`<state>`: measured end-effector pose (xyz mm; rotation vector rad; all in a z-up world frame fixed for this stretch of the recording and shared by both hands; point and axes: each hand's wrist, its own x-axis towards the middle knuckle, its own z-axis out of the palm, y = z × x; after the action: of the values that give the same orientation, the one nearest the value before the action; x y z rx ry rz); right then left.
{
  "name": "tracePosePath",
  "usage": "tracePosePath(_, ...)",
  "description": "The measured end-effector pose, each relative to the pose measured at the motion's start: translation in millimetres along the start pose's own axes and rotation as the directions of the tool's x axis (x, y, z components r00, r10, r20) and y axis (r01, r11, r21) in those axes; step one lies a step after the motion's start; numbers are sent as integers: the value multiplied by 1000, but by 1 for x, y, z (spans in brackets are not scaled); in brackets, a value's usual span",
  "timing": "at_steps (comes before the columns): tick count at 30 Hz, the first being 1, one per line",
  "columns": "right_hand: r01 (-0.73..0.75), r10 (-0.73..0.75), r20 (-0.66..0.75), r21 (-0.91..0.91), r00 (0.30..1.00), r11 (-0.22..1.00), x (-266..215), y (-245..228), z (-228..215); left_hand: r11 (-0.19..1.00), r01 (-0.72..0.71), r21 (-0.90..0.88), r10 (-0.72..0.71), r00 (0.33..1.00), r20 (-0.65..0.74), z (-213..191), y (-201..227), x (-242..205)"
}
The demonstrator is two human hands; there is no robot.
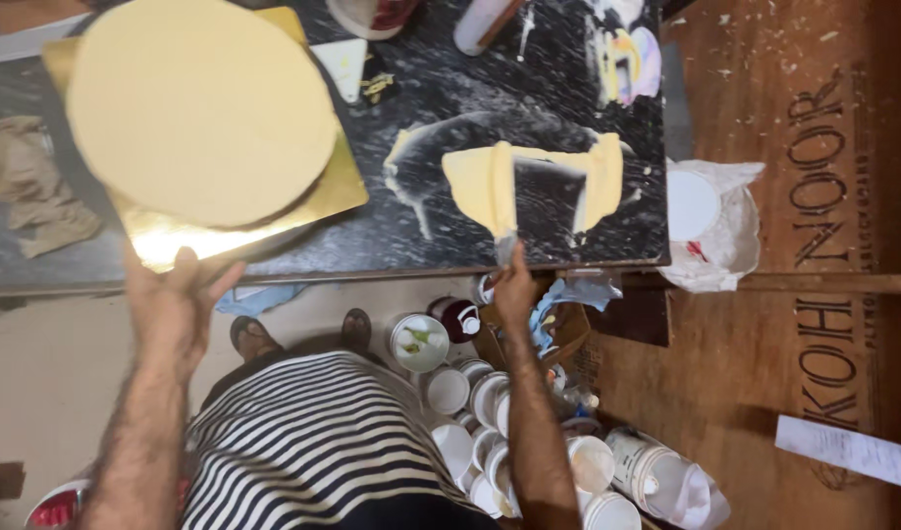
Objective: The person spreads a yellow compound onto a round object using a spatula. They repeatedly scoop the compound from the table and smooth it over the surface of the object, which is placed on a gold-colored square base.
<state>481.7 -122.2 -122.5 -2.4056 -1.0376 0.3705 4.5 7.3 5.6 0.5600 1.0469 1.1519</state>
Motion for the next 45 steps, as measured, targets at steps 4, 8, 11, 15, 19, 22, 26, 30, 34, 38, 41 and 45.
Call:
tracePosePath(4,-81,34,162,295,986,952,-67,-68,27,996,-28,-86,29,1000,11,-6,-6,-1)
tracePosePath(8,-557,181,586,562,790,612,-98,-91,-13,995,8,-97,-7,1000,7,-10,-4,3)
tracePosePath(11,-458,157,511,542,845,704,-67,-69,-52,994,-9,-107,11,1000,21,-15,-4,3)
tracePosePath(15,323,-363,-73,-316,929,892,-14,-42,-58,995,-20,-103,26,998,58,-18,-2,8)
tracePosePath(19,18,-75,-113,-438,991,899,-51,-59,25,999,-7,-36,9,999,48,-25,1,8)
tracePosePath(22,50,-60,-21,-329,998,943,-87,-73,59,999,-30,-27,31,998,50,-19,2,7)
tracePosePath(26,171,-171,-7,-19,985,985,-72,-53,34,998,-63,0,63,997,41,-14,7,5)
tracePosePath(30,-441,160,445,652,881,616,-47,-26,-4,997,-74,9,74,997,26,-14,-2,1)
tracePosePath(34,-729,274,680,587,680,353,-88,-24,-6,995,-87,-43,88,996,29,-8,-16,-2)
tracePosePath(38,-528,41,645,587,763,614,-107,-14,-32,993,-110,-48,111,994,12,-4,-28,-7)
tracePosePath(41,-141,-53,410,429,910,892,-68,18,-87,991,-126,-34,125,991,-38,0,-41,-13)
tracePosePath(45,238,-215,183,-111,959,965,-20,57,-140,981,-156,-113,148,986,-76,4,-59,-14)
